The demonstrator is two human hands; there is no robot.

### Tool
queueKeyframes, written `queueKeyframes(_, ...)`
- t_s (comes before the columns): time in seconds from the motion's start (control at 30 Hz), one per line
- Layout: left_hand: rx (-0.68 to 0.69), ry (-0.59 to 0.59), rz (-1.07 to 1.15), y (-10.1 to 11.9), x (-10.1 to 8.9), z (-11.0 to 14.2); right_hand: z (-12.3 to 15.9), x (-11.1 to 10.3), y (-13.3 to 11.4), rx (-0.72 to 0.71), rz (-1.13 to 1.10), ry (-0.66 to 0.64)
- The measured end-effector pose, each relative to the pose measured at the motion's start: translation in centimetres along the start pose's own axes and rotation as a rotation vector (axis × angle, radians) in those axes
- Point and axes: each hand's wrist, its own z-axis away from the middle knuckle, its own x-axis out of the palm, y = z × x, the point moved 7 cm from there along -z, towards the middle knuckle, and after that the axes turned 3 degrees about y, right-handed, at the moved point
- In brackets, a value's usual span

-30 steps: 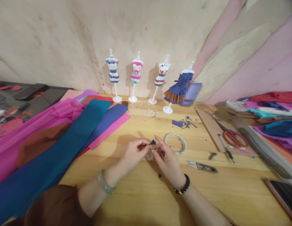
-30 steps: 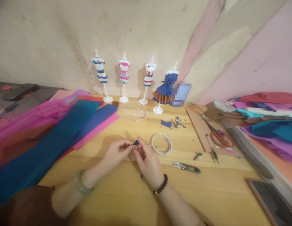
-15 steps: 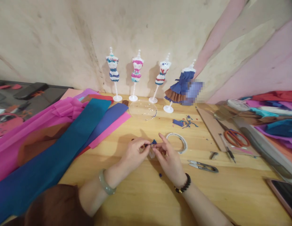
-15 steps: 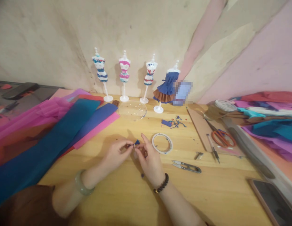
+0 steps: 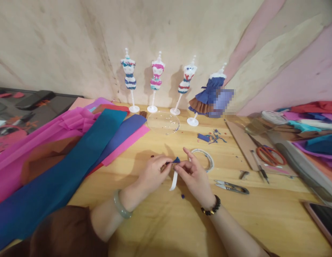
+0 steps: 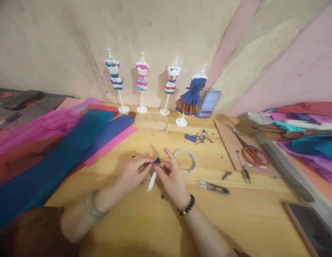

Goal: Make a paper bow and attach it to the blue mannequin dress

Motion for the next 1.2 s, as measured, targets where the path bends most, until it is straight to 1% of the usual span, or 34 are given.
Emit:
queueKeyframes(0.1, -0.067, 0.059, 0.039, -0.6, -0.4, 0.0, 0.0, 0.1, 0.2, 0.02, -0.033, -0.009)
queueKeyframes(0.2, -0.221, 0.117, 0.228, -1.7, -0.7, 0.1, 0.0, 0.1, 0.0, -0.005, -0.02, -0.008)
queueKeyframes(0.27, -0.281, 0.113, 0.399, -1.9, -0.4, 0.1, 0.1, 0.2, -0.3, -0.031, 0.004, -0.011)
queueKeyframes(0.33, -0.279, 0.077, 0.483, -1.6, 0.0, 0.1, 0.2, 0.3, -0.4, -0.048, 0.016, -0.011)
queueKeyframes(0.43, -0.243, 0.019, 0.453, -1.2, 0.5, 0.1, 0.3, 0.5, -0.2, -0.035, -0.016, -0.013)
queueKeyframes(0.5, -0.221, 0.0, 0.41, -1.1, 0.5, 0.2, 0.3, 0.5, 0.1, -0.017, -0.051, -0.009)
queueKeyframes(0.6, -0.166, 0.0, 0.299, -0.8, 0.2, 0.3, 0.3, 0.6, 0.3, -0.006, -0.056, -0.012)
queueKeyframes(0.7, -0.074, -0.014, 0.179, -0.1, 0.0, 0.3, 0.4, 0.6, 0.1, -0.008, -0.016, -0.023)
queueKeyframes(0.8, 0.002, -0.012, 0.124, 0.5, -0.2, 0.4, 0.4, 0.7, 0.0, -0.009, -0.012, -0.037)
queueKeyframes(0.87, 0.004, 0.004, 0.117, 0.4, -0.2, 0.4, 0.5, 0.8, 0.2, -0.004, -0.032, -0.047)
queueKeyframes(1.03, -0.052, 0.045, 0.138, -0.2, -0.3, 0.4, 0.5, 1.1, 0.7, 0.035, -0.096, -0.041)
queueKeyframes(1.2, -0.056, 0.094, 0.14, -0.4, -0.7, 0.3, 0.4, 1.1, 0.6, 0.069, -0.129, -0.059)
